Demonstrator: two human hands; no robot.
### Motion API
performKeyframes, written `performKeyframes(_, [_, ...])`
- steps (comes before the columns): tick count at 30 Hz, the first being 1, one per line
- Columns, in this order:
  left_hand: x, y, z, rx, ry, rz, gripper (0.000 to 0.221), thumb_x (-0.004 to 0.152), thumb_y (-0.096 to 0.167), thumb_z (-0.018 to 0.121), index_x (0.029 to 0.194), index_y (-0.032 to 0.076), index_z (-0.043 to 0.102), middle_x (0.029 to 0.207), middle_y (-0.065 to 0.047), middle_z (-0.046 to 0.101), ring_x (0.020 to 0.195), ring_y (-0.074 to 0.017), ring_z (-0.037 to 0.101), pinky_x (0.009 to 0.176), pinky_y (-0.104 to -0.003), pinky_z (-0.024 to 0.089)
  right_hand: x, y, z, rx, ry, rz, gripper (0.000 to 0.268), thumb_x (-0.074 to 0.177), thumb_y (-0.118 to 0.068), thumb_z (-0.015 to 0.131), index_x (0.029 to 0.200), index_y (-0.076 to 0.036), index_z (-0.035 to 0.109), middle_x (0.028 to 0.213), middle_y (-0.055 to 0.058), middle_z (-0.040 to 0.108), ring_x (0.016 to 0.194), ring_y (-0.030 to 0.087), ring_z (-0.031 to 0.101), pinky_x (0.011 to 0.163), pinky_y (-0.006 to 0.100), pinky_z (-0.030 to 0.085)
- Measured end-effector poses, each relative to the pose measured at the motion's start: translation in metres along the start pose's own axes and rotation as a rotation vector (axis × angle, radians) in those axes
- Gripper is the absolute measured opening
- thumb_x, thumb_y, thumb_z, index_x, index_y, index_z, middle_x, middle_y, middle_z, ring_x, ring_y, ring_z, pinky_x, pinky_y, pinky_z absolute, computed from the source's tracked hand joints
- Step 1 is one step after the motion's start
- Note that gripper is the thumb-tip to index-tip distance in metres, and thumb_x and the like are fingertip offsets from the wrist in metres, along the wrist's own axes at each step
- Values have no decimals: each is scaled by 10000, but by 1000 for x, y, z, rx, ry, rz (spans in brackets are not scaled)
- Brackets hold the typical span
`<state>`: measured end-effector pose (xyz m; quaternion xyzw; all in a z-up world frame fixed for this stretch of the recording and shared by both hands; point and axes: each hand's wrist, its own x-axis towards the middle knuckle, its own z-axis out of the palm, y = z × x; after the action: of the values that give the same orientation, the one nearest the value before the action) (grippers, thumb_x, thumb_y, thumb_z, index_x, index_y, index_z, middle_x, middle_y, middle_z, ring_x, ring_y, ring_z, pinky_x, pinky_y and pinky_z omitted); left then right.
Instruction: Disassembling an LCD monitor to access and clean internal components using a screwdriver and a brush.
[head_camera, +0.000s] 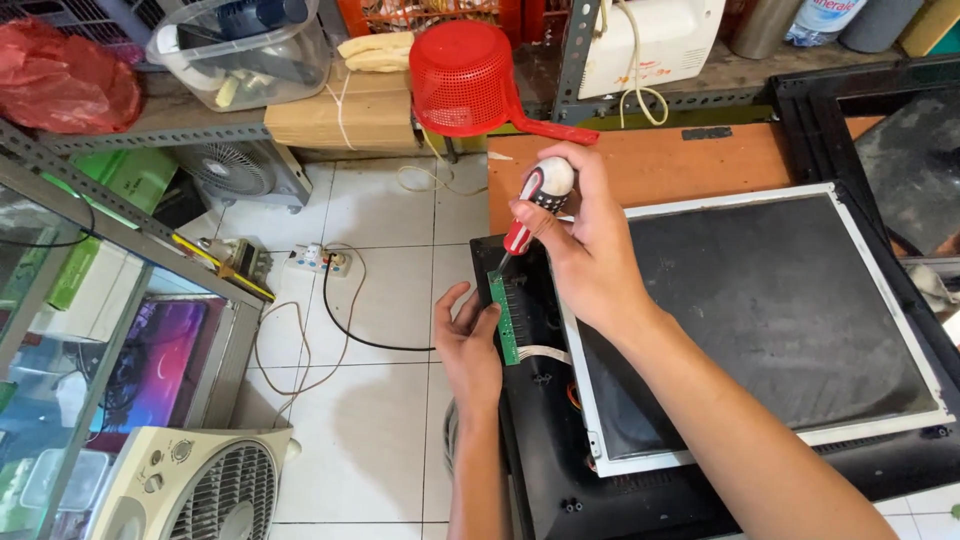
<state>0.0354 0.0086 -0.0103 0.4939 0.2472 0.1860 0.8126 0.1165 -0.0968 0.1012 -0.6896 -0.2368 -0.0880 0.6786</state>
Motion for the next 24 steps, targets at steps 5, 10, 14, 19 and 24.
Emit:
performKeyframes(5, [-1, -1, -2, 18, -9, 3, 457, 894, -51, 672, 1325, 66, 574, 1226, -221, 740, 1019, -188, 668, 907, -390, 541, -3, 3, -1, -8, 7, 2, 407, 1022, -82, 653, 1369, -34, 447, 1130, 153, 603, 1001, 244, 688, 799, 376, 649])
performKeyframes(10, [1, -1, -2, 23, -12, 2, 455, 884, -53, 673, 1313, 65, 574, 1217, -208, 746, 1031, -196, 683, 883, -364, 547, 1, 6, -3, -13, 12, -5, 403, 1027, -79, 649, 1373, -42, 444, 1118, 142, 598, 987, 231, 683, 791, 370, 648])
performKeyframes(14, [1, -2, -2, 16, -9, 2, 444, 876, -53, 676, 1294, 64, 580, 1200, -198, 756, 1025, -188, 686, 851, -337, 553, 1, 6, -5, -42, 5, 5, 420, 1027, -90, 656, 1382, -41, 439, 1098, 135, 582, 963, 209, 654, 777, 360, 643])
performKeyframes(19, [2, -3, -4, 17, -8, 1, 448, 871, -49, 679, 1294, 62, 578, 1196, -197, 754, 1024, -189, 686, 846, -330, 559, 4, -7, 0, -119, -71, 33, 435, 1011, -129, 674, 1390, -70, 469, 1074, 140, 585, 957, 239, 675, 776, 388, 654])
performKeyframes(24, [-1, 1, -1, 2, -25, 14, 447, 889, -52, 664, 1313, 48, 567, 1224, -227, 738, 1061, -198, 665, 913, -381, 541, 15, -31, 5, -303, -252, 10, 394, 999, -148, 671, 1358, -125, 509, 1000, 113, 598, 879, 260, 715, 737, 400, 659])
